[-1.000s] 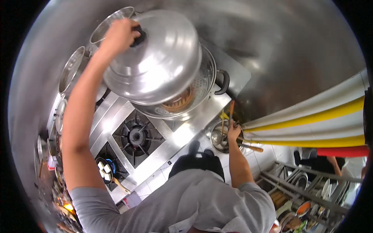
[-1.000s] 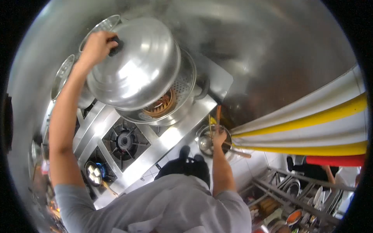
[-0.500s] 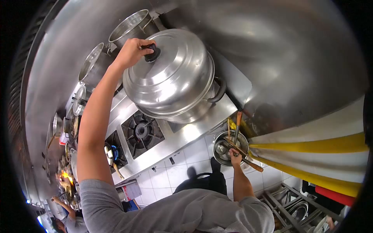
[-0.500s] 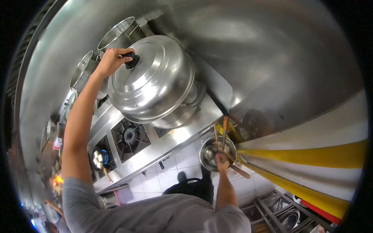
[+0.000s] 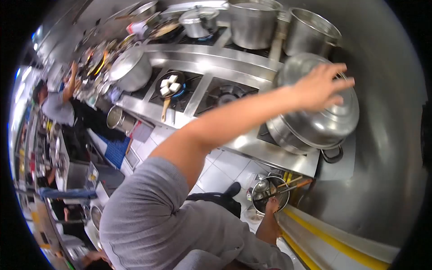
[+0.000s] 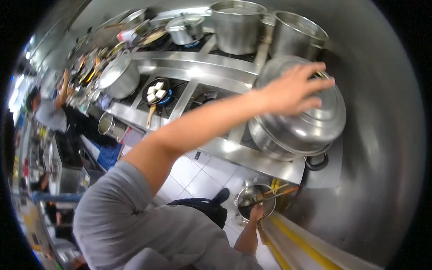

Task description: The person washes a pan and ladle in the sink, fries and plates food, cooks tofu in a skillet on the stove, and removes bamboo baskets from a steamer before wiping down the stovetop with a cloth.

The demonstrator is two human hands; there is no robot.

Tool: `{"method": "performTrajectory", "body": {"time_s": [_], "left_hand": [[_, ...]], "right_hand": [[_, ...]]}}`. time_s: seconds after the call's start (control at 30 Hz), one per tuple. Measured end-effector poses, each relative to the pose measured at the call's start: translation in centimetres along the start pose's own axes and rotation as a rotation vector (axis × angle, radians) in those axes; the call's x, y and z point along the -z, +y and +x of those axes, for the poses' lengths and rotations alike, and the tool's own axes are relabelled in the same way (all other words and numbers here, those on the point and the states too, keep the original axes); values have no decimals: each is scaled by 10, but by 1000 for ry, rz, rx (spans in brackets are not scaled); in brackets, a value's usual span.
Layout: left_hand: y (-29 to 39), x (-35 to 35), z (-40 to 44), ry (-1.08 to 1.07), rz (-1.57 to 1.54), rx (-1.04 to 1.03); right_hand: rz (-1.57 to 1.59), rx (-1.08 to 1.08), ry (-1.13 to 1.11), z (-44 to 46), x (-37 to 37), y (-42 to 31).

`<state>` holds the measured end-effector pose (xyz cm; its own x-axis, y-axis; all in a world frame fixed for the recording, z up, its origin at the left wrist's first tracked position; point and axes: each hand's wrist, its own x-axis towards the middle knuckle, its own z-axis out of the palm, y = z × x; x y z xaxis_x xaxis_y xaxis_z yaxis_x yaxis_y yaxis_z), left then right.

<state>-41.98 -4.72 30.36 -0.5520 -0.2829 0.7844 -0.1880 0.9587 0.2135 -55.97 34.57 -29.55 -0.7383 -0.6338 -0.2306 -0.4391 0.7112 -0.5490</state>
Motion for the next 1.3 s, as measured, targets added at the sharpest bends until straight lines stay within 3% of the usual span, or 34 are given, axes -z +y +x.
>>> {"method": "performTrajectory", "body": {"time_s": [0.07,0.13,0.2,0.27,0.37,0.4,0.43,0.47,0.5,0.53,0.6,0.67,0.7,0.83,1.0,1.07,1.13,1.27,1.3], "left_hand": [[41,54,-62,119,-117,-1],[71,97,-154,105,-110,164],[105,135,-273,-60,-76,458],[140,166,-399,-281,-9,725],[226,219,-544,-284,71,1285],[250,236,-571,-252,85,1485],[268,255,-599,-195,151,1546],[290,262,-621,-132,208,1623],[304,276,-626,-16,242,1622],[315,288,-627,105,213,1699],[330,309,-628,214,322,1605],[344,331,-614,319,271,1640],[349,339,-607,409,218,1673],[388,349,-610,532,250,1667],[446,336,-653,937,393,1826],[460,337,-648,1051,402,1907],[469,334,-647,1174,424,2000],[448,343,-648,1231,407,2096],[437,347,-648,1166,445,2105]], "right_hand": [[-128,87,-15,4,7,0],[-245,-14,-154,-1,18,-25],[-301,-31,-208,2,17,-53],[-398,147,-379,10,6,-60],[-419,-17,-753,-18,10,-167],[-339,208,-819,-20,-18,-180],[-265,429,-881,-12,-62,-178],[-562,834,-735,-14,-103,-199],[-477,905,-906,-52,-96,-263],[-353,793,-940,-68,-135,-289],[-94,584,-1065,-183,-115,-412],[332,360,-1218,-241,-143,-480],[392,255,-1263,-272,-137,-519],[698,10,-1218,-313,-189,-604],[817,-3,-1167,-304,-255,-639],[950,122,-856,-304,-283,-635],[896,138,-733,-338,-271,-623],[378,192,-1137,-351,-356,-599],[357,130,-1104,-355,-378,-603]]}}
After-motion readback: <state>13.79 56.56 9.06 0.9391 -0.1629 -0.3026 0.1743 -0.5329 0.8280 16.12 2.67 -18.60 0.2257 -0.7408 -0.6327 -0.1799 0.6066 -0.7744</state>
